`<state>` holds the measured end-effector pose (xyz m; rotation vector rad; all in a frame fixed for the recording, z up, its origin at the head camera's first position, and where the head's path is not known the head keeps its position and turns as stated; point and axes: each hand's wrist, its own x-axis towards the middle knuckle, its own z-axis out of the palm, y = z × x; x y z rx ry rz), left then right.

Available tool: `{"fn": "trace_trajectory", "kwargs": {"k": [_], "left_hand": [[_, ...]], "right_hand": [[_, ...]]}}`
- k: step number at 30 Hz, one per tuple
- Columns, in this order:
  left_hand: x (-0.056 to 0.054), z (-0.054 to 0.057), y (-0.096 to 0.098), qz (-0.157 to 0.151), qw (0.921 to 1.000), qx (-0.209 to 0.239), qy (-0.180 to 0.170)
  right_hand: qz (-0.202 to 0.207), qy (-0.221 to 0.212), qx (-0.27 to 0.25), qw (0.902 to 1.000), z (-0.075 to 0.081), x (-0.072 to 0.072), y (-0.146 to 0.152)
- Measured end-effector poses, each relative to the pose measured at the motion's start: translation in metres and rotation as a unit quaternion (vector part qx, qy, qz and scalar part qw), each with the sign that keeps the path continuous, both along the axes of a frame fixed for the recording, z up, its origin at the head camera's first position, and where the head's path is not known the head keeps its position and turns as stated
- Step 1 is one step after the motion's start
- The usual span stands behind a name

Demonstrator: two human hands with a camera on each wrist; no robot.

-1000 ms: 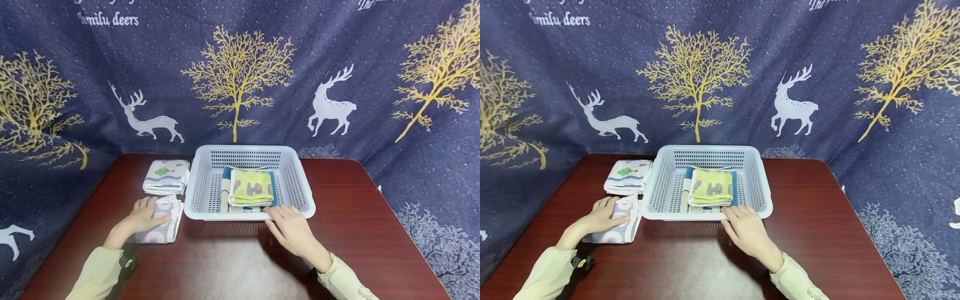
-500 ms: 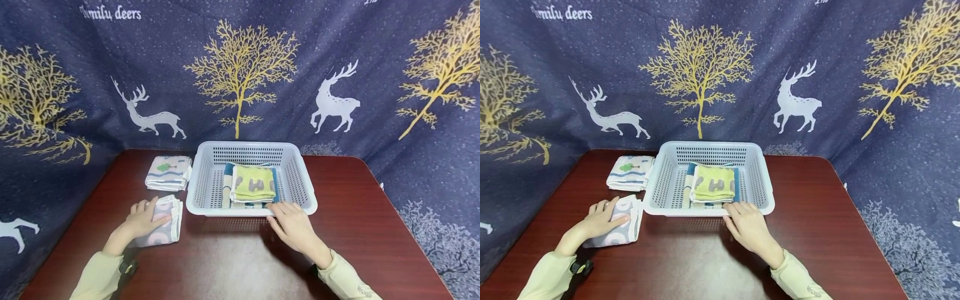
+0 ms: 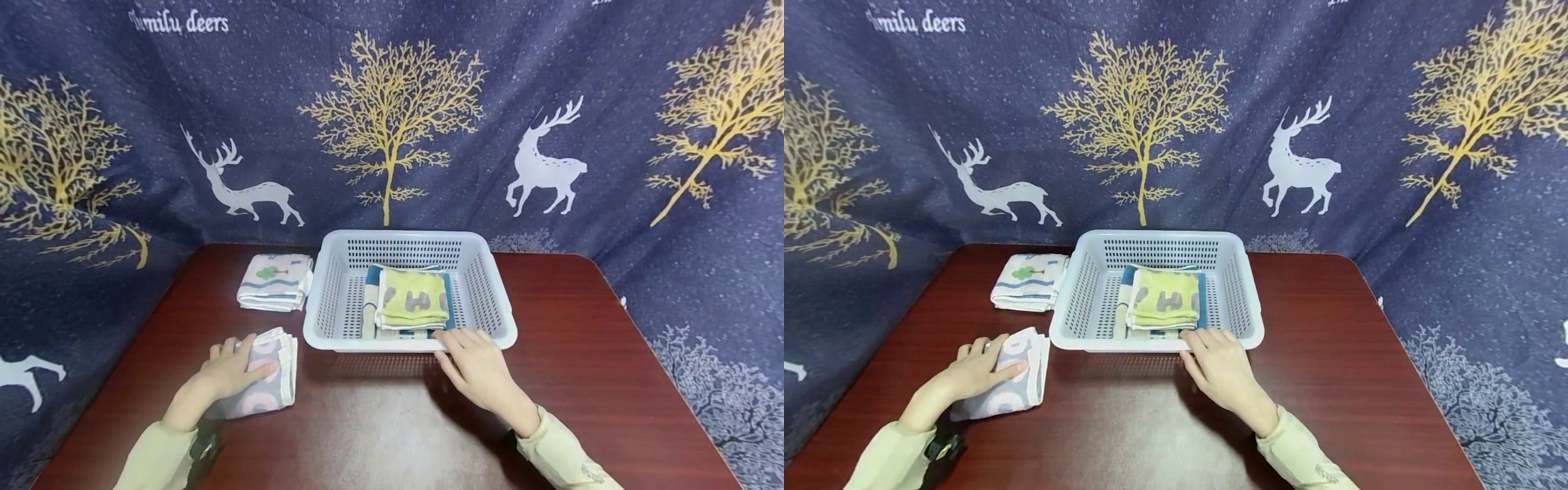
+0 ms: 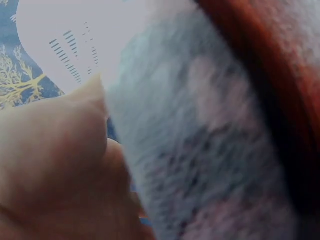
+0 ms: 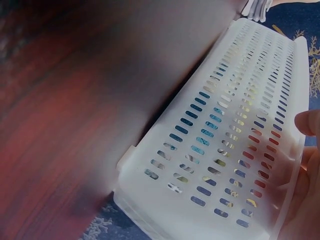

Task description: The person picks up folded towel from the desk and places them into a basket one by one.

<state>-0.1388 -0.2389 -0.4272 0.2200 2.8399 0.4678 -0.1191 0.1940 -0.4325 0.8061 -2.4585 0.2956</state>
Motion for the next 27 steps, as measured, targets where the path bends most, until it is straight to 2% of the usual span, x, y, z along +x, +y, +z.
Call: {"fn": "trace_trajectory", "kwargs": {"k": [10, 22, 27], "left_hand": [[0.008, 0.013, 0.003, 0.002, 0.9973, -0.044, -0.059], [0.022, 0.016, 0.008, -0.012, 0.9944, -0.058, -0.088], [0.027, 0.018, 0.011, -0.011, 0.9943, -0.058, -0.089]], "right_hand": [[0.001, -0.005, 0.002, 1.0000, 0.000, 0.001, 0.004], [-0.012, -0.016, 0.005, 0.9998, 0.000, 0.001, 0.015], [-0.018, -0.015, 0.006, 0.9997, 0.001, 0.000, 0.017]]}}
